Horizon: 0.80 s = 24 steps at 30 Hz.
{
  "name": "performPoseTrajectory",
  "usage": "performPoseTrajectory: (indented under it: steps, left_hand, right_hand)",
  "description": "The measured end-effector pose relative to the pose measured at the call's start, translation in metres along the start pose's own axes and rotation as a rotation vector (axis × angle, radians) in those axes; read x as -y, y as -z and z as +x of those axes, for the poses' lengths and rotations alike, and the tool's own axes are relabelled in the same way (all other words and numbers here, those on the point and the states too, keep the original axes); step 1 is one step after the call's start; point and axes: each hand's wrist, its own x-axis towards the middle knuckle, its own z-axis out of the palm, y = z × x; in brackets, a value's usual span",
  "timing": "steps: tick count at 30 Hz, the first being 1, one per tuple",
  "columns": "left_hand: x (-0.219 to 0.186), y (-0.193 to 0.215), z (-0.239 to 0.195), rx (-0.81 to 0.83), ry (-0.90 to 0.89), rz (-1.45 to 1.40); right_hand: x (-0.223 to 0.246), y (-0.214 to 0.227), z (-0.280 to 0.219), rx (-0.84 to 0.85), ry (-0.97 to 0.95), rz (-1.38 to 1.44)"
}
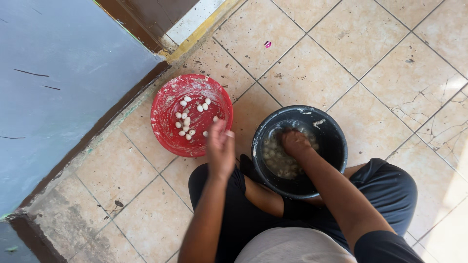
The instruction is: The person sits on the floor and peels hard-boiled eggs one by one. They retrieve eggs from a black bowl of water, remove the shells by hand, and place the peeled eggs into a red bowl.
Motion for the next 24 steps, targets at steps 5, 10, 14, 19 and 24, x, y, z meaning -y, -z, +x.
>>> performPoseTrajectory:
  steps: [5,10,14,19,24]
  left_hand:
    - [-0.001,-0.078,-0.055,0.466,-0.125,0.213]
    - [0.026,-0.137,-0.027,0.837,-0.015,0.960]
    - [0.035,-0.168,-0.015,0.958,0.243,1.252]
    - [0.029,-0.181,-0.035,1.279,0.403,1.453]
    - [0.035,-0.178,-0.025,1.229,0.394,1.166]
  right_hand:
    - [0.019,0.023,-0.016,0.194,-0.098,0.201]
    - [0.002,0.100,-0.080,0.390,-0.107,0.241]
    - [-0.019,0.136,-0.152,0.011,-0.215,0.517]
    - [-0.028,0.145,-0.204,-0.492,-0.137,1.086]
    - [-0.020,0.121,-0.197,-0.413,-0.257,1.010]
